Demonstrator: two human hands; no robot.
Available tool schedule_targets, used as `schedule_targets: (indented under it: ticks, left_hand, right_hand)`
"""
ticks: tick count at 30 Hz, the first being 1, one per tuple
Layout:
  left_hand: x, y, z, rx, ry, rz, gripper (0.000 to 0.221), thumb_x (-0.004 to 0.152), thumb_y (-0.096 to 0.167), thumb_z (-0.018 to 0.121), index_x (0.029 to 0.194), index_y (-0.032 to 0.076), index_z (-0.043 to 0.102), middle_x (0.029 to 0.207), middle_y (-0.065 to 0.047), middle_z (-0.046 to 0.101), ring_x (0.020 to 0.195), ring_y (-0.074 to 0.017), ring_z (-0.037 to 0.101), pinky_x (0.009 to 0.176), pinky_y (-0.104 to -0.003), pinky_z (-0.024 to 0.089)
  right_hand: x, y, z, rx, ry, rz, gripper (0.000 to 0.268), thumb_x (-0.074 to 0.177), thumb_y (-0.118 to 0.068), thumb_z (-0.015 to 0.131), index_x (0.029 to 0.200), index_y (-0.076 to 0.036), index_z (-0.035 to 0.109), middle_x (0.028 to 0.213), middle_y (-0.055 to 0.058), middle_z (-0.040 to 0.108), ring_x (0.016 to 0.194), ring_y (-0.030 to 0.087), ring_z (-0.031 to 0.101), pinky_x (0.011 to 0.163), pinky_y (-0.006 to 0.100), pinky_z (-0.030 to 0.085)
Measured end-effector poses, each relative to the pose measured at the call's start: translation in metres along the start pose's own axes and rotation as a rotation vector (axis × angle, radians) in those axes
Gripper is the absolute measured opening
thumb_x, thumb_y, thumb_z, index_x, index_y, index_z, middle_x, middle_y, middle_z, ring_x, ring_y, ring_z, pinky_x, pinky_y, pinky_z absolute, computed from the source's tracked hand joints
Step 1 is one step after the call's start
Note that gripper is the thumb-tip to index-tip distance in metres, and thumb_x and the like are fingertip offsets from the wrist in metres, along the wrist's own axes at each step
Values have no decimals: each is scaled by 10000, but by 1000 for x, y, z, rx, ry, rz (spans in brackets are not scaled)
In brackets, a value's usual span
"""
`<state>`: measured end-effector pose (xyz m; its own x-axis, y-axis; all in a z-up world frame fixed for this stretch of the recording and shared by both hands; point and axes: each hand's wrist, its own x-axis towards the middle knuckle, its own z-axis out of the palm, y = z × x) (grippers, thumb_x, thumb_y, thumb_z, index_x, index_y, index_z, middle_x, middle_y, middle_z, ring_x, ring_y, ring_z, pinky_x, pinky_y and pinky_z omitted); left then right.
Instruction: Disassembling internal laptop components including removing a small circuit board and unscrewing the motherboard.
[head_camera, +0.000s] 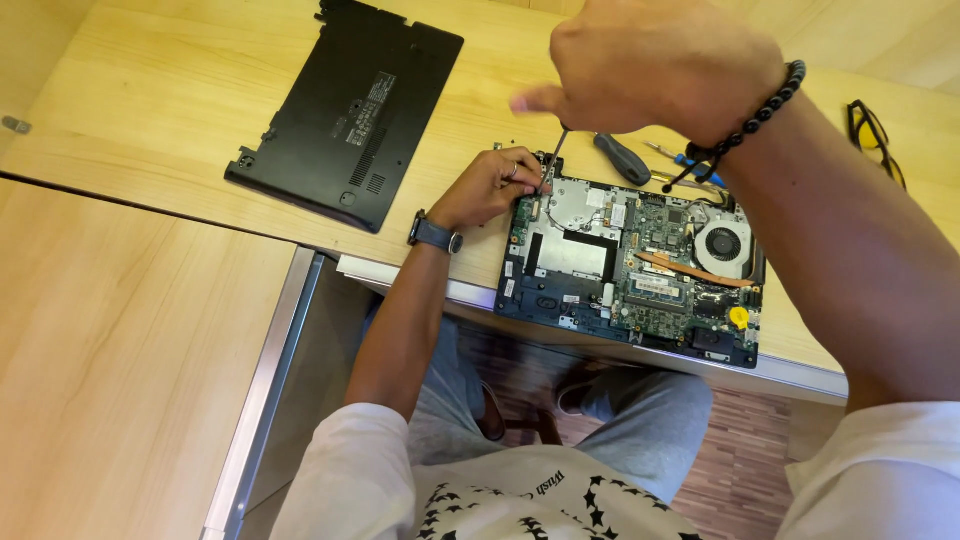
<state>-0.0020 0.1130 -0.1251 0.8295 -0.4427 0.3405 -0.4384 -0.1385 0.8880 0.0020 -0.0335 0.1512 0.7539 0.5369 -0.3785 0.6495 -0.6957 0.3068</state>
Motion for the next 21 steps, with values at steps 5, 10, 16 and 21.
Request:
schedule_targets:
  ticks: [5,10,16,21]
  left_hand:
    - [1,0,-1,16,47,-42,221,951,-99,594,991,12,782,1041,-66,675,989,-209,687,907,-310,599]
    - [1,1,0,20,153,-74,231,957,-80,600,999,51,786,1031,-46,667,974,-187,679,872,-279,580]
    - [2,3,0,30,178,-70,236,946,-98,601,987,53,778,1013,-58,667,965,-191,672,870,-287,578]
    - [1,-16,2,192,148,-18,346,917,-86,676,1236,42,717,1269,-70,520,1202,-246,578,1017,-338,556]
  right_hand:
    - [6,6,9,-186,47,-78,687,1138,-511,456,721,-13,680,681,106,740,596,273,663,535,402,453]
    - [23,23,37,-500,204,-405,183,901,-293,621,844,-150,720,897,9,739,863,210,728,768,343,577]
    - [13,9,30,-337,206,-272,561,892,-643,673,898,-86,744,930,81,745,901,286,733,729,400,578]
    - [10,11,25,-310,66,-64,550,1049,-523,540,835,-66,758,766,87,785,711,267,736,575,376,507]
